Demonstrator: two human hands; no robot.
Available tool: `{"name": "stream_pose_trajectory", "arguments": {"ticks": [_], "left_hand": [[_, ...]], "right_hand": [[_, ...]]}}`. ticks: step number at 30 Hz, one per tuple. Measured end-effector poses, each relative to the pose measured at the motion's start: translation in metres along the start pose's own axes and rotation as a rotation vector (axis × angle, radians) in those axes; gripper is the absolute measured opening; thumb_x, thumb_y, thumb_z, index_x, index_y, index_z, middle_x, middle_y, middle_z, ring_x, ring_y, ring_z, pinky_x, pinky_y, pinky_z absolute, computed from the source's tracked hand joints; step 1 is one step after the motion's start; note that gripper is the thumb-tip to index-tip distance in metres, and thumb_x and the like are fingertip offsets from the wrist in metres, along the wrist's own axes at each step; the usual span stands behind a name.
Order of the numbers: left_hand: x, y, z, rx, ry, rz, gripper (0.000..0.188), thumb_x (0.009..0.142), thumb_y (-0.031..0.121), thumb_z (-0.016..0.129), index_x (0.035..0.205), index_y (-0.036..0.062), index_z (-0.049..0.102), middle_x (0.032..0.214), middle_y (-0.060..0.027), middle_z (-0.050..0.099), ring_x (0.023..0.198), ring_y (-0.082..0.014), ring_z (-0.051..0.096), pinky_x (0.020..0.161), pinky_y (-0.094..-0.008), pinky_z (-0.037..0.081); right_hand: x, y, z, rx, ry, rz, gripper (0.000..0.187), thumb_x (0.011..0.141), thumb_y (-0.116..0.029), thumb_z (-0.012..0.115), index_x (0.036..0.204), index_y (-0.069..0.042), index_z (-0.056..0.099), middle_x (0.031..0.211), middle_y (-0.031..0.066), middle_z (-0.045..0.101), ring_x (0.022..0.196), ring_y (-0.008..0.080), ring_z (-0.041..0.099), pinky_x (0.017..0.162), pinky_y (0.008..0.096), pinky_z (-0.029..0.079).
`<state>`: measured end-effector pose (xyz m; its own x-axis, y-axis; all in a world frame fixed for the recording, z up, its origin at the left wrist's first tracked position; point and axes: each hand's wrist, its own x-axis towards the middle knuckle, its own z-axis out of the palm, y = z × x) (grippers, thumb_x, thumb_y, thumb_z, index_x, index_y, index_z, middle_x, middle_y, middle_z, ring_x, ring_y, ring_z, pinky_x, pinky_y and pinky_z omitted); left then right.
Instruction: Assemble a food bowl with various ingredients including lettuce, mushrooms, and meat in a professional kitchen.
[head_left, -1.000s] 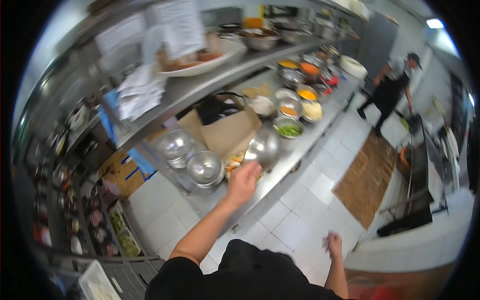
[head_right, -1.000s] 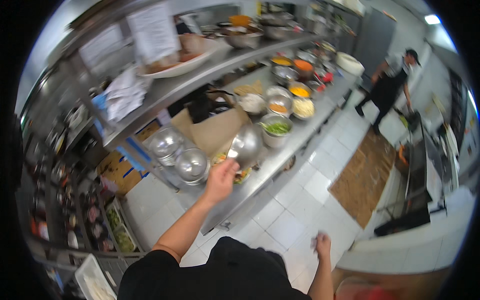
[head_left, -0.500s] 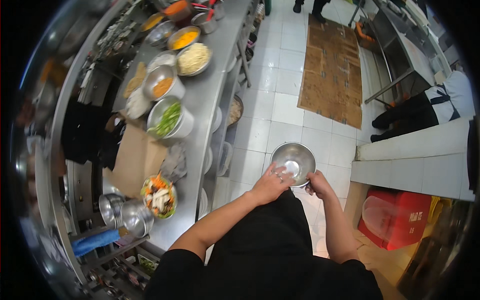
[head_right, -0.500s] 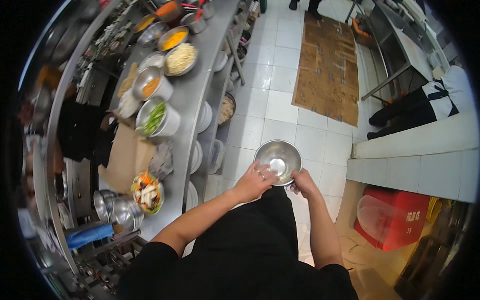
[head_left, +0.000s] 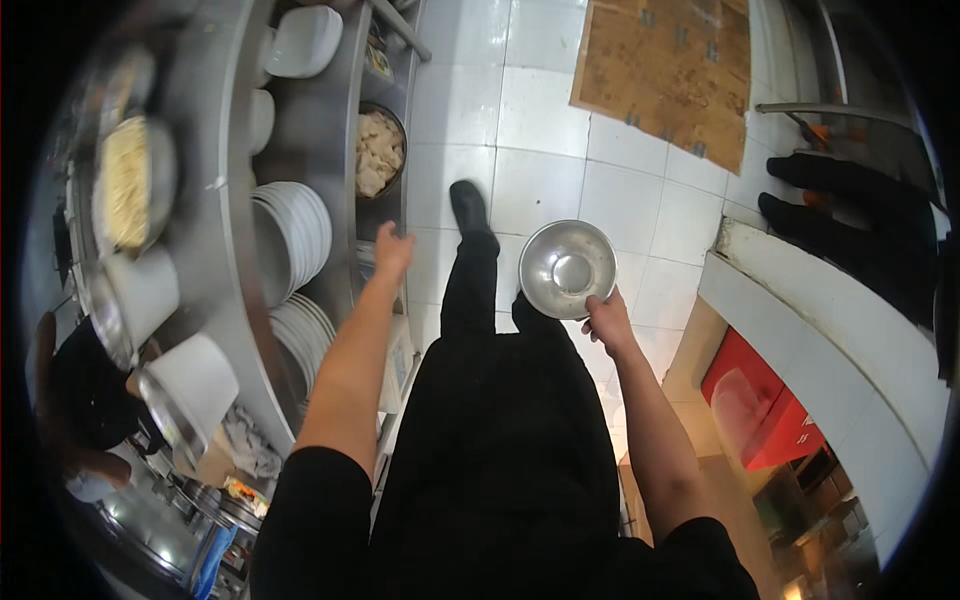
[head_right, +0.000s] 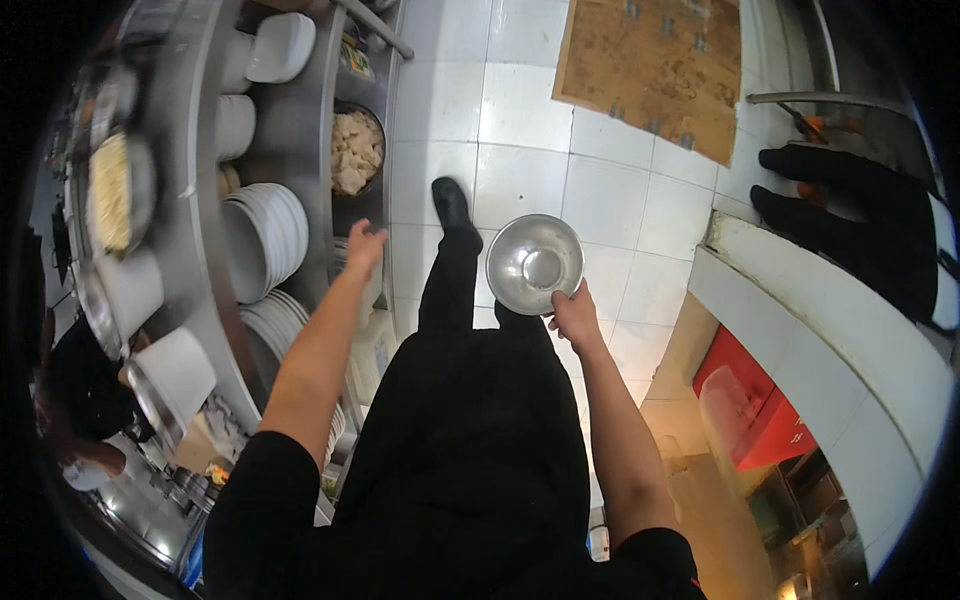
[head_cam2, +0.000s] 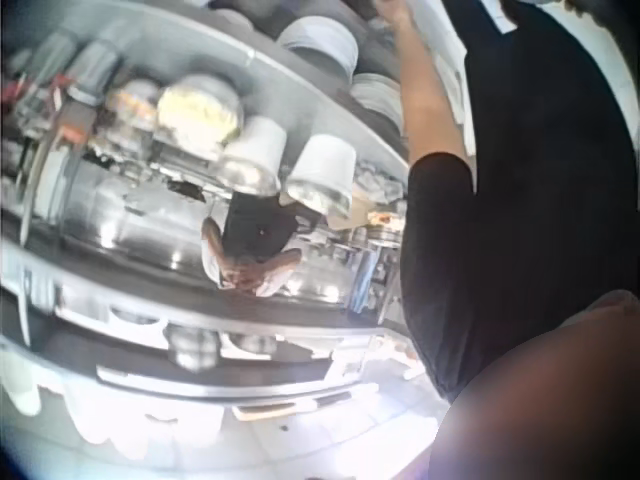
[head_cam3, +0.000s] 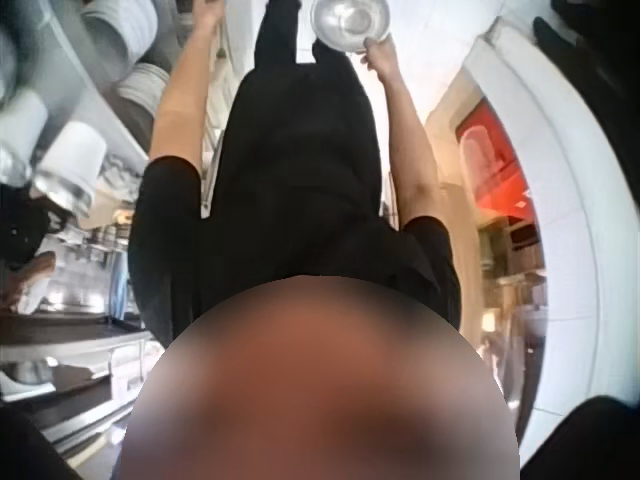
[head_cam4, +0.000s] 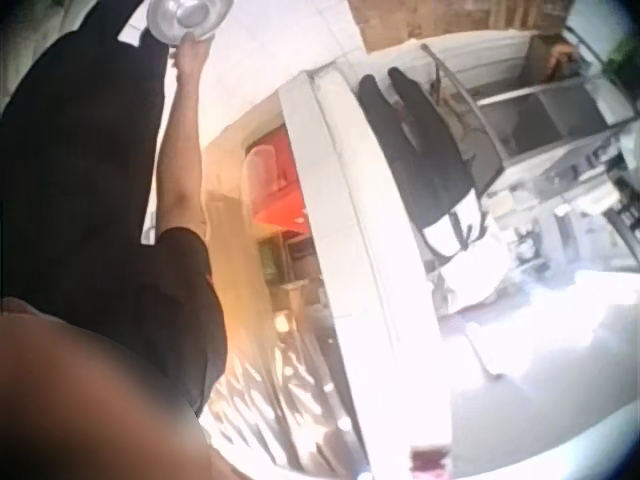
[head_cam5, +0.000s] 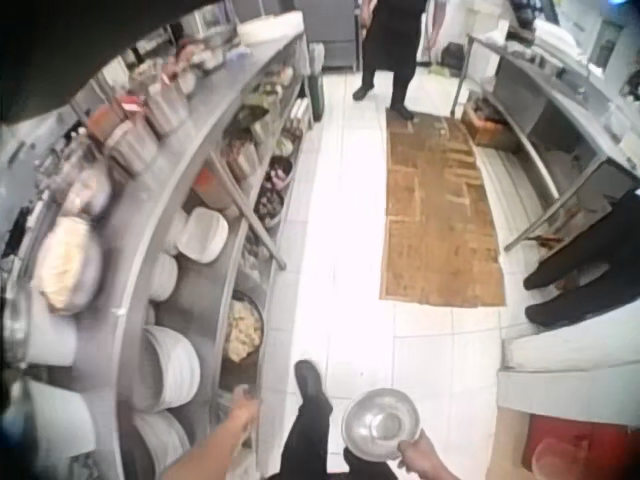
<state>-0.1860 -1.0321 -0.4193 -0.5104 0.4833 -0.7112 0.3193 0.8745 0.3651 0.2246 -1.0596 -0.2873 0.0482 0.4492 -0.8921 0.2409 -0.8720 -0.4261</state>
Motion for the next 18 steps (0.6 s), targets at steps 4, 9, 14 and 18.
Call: {"name": "stream_pose_trajectory", "arguments": {"ticks": [4,9,14,18], "left_hand": [[0.107,0.006,0.013,0.130,0.058,-0.123,0.073,0.085,0.021,0.069,0.149,0.0089,0.037,0.146,-0.0189,0.050,0.134,-0.0347,0.049,0.111,-0.0411,0.040],[0.245,-0.016,-0.006,-0.043,0.376,-0.114,0.083,0.083,0.023,0.075,0.152,0.0106,0.031,0.147,-0.0190,0.043,0.130,-0.0314,0.049,0.104,-0.0432,0.043],[0.262,0.025,0.071,-0.400,0.427,-0.446,0.085,0.088,0.031,0.070,0.154,0.0160,0.020,0.139,-0.0129,0.046,0.104,-0.0268,0.057,0.070,-0.0356,0.055],[0.264,0.040,0.031,-0.457,0.481,-0.446,0.083,0.089,0.033,0.068,0.154,0.0173,0.019,0.141,-0.0122,0.046,0.104,-0.0278,0.059,0.068,-0.0352,0.055]], "right_hand": [[0.060,0.017,0.006,0.034,0.057,0.053,0.050,0.090,-0.010,0.049,0.136,0.005,0.036,0.089,0.0172,0.063,0.049,0.0161,0.058,0.038,0.0285,0.044],[0.117,0.006,0.045,0.081,0.055,0.158,0.051,0.087,-0.005,0.048,0.136,0.004,0.037,0.090,0.0151,0.062,0.049,0.0151,0.056,0.039,0.0280,0.044],[0.150,-0.003,0.056,0.064,0.095,0.295,0.051,0.088,-0.005,0.048,0.138,0.001,0.038,0.084,0.0130,0.062,0.048,0.0151,0.055,0.040,0.0281,0.045],[0.176,-0.044,0.105,0.041,-0.018,0.238,0.057,0.090,-0.008,0.050,0.144,-0.002,0.035,0.084,0.0131,0.064,0.050,0.0162,0.058,0.043,0.0287,0.047]]}}
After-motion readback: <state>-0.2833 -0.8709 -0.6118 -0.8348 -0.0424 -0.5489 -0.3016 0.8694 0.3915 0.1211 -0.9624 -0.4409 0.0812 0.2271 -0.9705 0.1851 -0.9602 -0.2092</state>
